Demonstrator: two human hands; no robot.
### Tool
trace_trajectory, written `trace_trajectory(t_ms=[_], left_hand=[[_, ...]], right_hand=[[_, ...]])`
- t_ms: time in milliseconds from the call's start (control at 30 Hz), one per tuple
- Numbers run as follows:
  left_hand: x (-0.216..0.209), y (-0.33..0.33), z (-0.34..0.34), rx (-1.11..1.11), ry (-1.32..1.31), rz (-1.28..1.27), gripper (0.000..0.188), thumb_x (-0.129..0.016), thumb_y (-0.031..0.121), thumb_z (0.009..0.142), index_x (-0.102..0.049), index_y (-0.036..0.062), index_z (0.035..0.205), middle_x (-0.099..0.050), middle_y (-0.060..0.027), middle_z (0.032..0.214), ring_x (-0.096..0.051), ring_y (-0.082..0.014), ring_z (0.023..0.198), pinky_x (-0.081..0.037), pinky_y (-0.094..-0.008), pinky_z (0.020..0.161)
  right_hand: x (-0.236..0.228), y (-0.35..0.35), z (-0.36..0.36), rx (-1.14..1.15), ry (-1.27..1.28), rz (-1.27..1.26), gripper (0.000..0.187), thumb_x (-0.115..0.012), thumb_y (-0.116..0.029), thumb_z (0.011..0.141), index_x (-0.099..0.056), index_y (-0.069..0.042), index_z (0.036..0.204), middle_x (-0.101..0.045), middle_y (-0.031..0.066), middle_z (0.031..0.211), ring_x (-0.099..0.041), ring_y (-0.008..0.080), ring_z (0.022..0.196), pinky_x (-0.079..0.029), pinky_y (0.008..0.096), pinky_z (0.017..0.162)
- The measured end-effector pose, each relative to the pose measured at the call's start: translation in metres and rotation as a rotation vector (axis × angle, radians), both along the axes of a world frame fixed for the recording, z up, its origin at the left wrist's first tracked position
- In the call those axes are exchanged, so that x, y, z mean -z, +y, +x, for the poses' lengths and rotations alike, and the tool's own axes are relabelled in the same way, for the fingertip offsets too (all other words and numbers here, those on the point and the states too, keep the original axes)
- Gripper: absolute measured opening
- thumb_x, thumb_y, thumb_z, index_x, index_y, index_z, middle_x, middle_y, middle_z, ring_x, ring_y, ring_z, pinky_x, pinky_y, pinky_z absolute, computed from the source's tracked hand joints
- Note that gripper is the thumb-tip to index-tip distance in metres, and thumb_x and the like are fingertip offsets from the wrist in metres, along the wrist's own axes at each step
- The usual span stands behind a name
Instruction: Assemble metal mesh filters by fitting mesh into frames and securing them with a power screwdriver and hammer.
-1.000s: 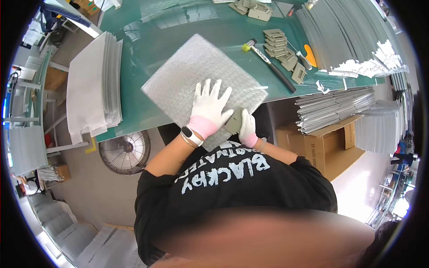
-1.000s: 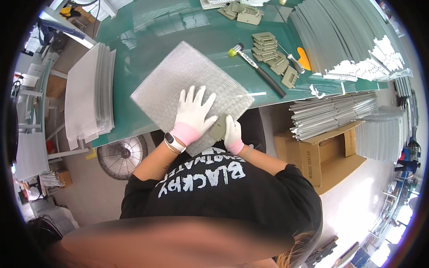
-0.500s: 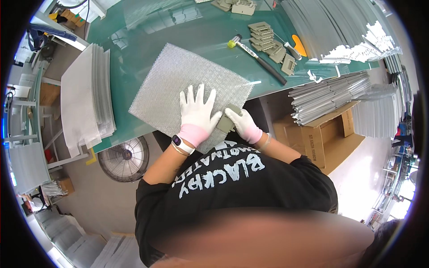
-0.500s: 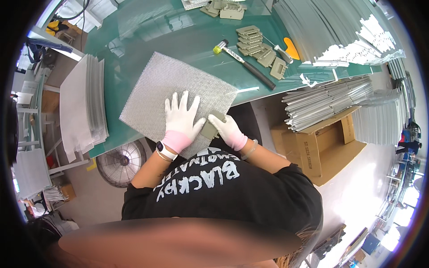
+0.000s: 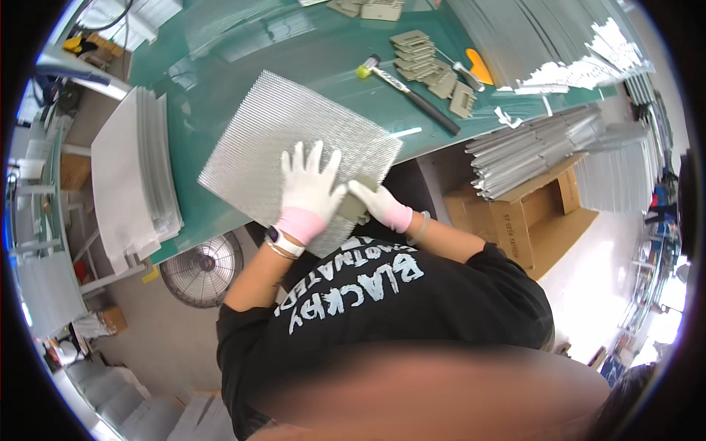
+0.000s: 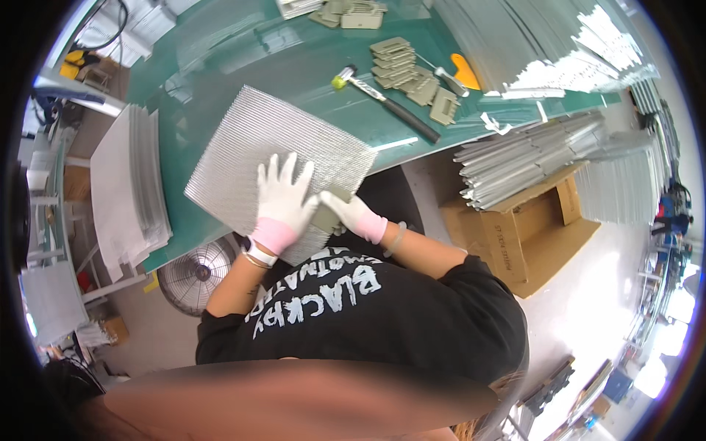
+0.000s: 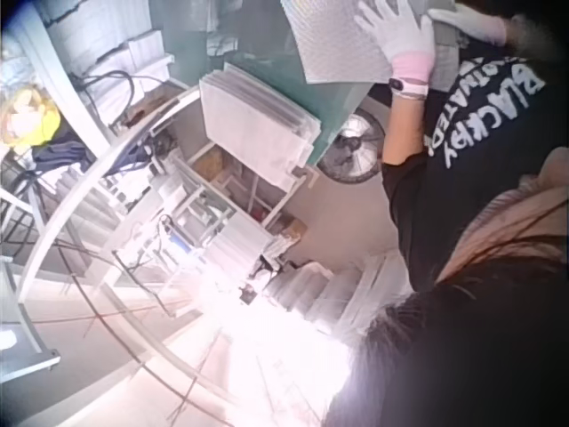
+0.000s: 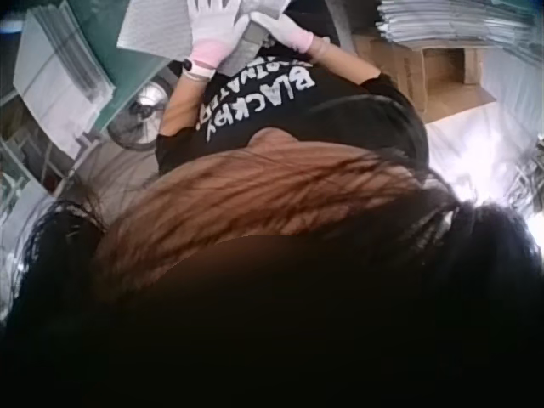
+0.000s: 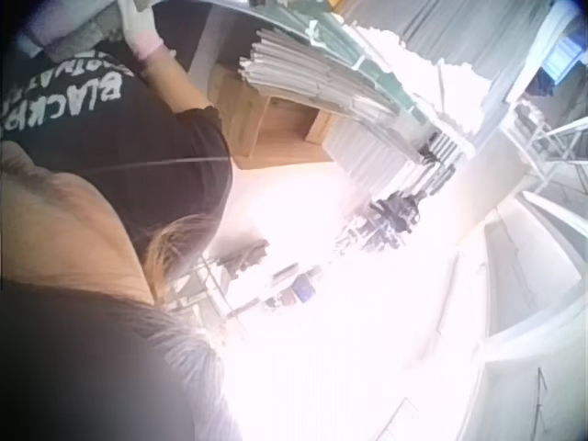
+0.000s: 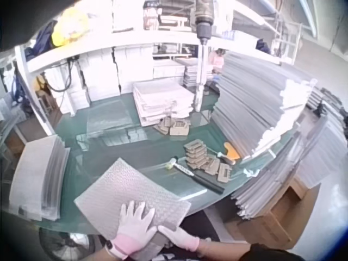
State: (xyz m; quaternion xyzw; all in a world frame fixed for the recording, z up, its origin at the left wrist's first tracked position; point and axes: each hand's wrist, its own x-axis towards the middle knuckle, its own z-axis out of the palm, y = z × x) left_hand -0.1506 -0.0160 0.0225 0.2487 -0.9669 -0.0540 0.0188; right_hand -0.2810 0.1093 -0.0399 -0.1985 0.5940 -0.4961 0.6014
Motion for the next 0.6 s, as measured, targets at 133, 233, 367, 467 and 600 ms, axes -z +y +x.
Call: trace_trajectory(t_ms=[133, 233, 367, 467, 600], left_hand=[[-0.007, -0.069, 0.007, 0.27, 0.089, -0.015, 0.055, -0.061, 0.037, 0.087, -0.053, 0.0156, 0.137, -0.045, -0.0164, 0.144, -0.033, -0.0407, 0.137, -0.018, -0.0579, 0.116], [-0.019, -0.082, 0.002, 0.201, 0.079, -0.137, 0.052, -0.062, 0.031, 0.088, -0.053, 0.0131, 0.136, -0.049, -0.0151, 0.14, -0.036, -0.0393, 0.134, -0.021, -0.0561, 0.115], [-0.031, -0.034, 0.012, 0.283, 0.368, 0.028, 0.046, -0.065, 0.02, 0.083, -0.056, 0.0051, 0.126, -0.055, -0.016, 0.13, -0.043, -0.0389, 0.128, -0.03, -0.0537, 0.11], [-0.007, 0.004, 0.019, 0.513, 0.456, 0.312, 0.038, -0.067, 0.017, 0.081, -0.059, 0.0037, 0.116, -0.06, -0.0148, 0.121, -0.053, -0.0363, 0.116, -0.04, -0.0488, 0.103], [0.044, 0.037, 0.009, 0.655, 0.417, 0.66, 0.031, -0.066, 0.017, 0.085, -0.061, 0.0018, 0.112, -0.064, -0.0142, 0.114, -0.058, -0.0329, 0.11, -0.047, -0.0431, 0.095]], right_hand=[[-0.014, -0.008, -0.021, -0.593, 0.358, -0.263, 0.048, -0.059, -0.047, 0.093, -0.064, -0.003, 0.113, -0.07, 0.0074, 0.087, -0.067, 0.0168, 0.078, -0.054, 0.0307, 0.071], [-0.022, 0.012, -0.083, -0.699, 1.07, -0.013, 0.043, -0.062, -0.037, 0.084, -0.068, -0.008, 0.115, -0.071, 0.0151, 0.104, -0.068, 0.0309, 0.099, -0.053, 0.0391, 0.087], [0.015, 0.087, -0.2, -0.492, 1.676, 0.654, 0.021, -0.061, -0.012, 0.083, -0.073, -0.012, 0.1, -0.07, 0.0116, 0.101, -0.069, 0.0291, 0.096, -0.056, 0.0408, 0.078], [0.039, 0.125, -0.241, -0.414, 1.775, 0.536, 0.019, -0.064, -0.009, 0.08, -0.072, -0.012, 0.097, -0.069, 0.0101, 0.101, -0.068, 0.0293, 0.095, -0.055, 0.0405, 0.078], [0.038, 0.127, -0.264, -0.547, 1.79, 0.268, 0.017, -0.065, -0.01, 0.079, -0.071, -0.013, 0.095, -0.068, 0.0082, 0.098, -0.065, 0.0294, 0.095, -0.053, 0.0407, 0.08]])
